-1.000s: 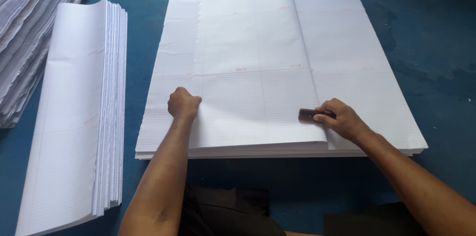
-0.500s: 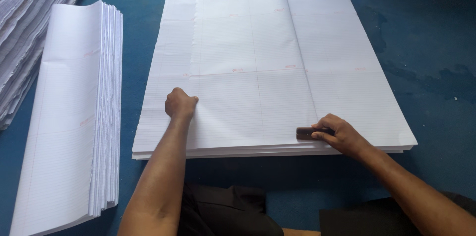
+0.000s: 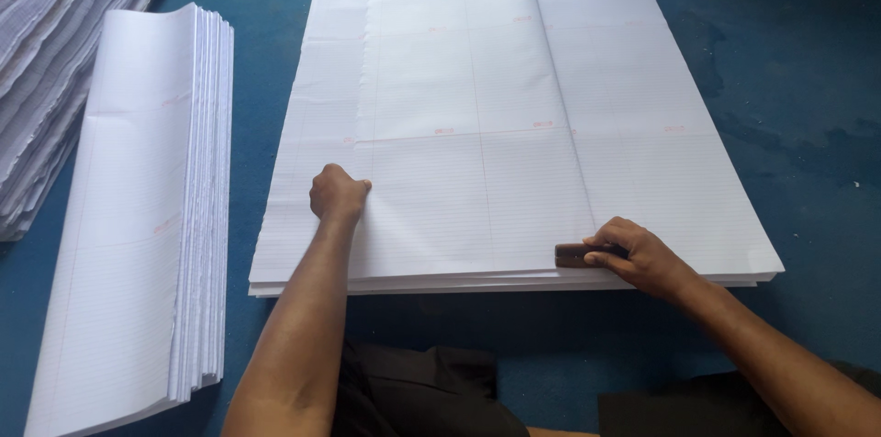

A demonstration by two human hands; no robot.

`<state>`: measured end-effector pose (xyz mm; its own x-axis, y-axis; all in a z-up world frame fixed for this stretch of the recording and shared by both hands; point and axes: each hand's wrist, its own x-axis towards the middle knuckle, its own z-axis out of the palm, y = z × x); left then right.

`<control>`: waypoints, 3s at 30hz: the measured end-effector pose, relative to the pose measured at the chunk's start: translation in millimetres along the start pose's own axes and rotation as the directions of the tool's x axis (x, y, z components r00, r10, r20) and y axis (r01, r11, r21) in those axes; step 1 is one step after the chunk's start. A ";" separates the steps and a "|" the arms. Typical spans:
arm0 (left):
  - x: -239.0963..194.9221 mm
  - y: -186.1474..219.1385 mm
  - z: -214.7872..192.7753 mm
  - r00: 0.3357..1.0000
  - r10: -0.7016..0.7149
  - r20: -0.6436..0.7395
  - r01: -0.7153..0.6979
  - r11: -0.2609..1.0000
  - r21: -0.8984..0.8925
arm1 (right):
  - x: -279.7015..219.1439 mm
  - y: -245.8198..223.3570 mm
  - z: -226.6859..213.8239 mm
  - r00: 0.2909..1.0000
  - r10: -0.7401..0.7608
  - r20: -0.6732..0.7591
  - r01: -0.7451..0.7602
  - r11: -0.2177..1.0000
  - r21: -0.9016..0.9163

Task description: The person folds large lined paper sheets in half and then in half again, using a small wooden block to press the creases. The folded sheets are stacked on the floor.

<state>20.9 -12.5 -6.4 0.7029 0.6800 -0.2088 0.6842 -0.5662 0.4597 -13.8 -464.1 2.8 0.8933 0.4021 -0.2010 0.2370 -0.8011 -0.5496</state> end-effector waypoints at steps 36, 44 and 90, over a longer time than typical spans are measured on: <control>38.2 6.5 -21.4 0.976 -0.041 0.215 0.035 0.999 0.032 | 117.2 118.3 -85.5 0.840 0.352 -0.414 -0.459 0.867 -0.195; 98.4 18.2 3.0 0.981 0.191 0.034 -0.190 0.981 -0.043 | 186.7 43.5 -87.1 0.902 0.248 -0.354 -0.244 0.968 0.057; 79.3 104.1 52.2 0.995 0.070 0.073 -0.054 0.978 -0.202 | 248.3 -11.5 -123.5 0.951 0.251 -0.181 -0.078 0.759 0.646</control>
<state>158.0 -41.8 -20.1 0.7611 0.6033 -0.2383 0.5920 -0.4959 0.6353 252.4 -409.8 59.4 0.9781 0.1005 -0.1823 -0.1363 -0.3528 -0.9257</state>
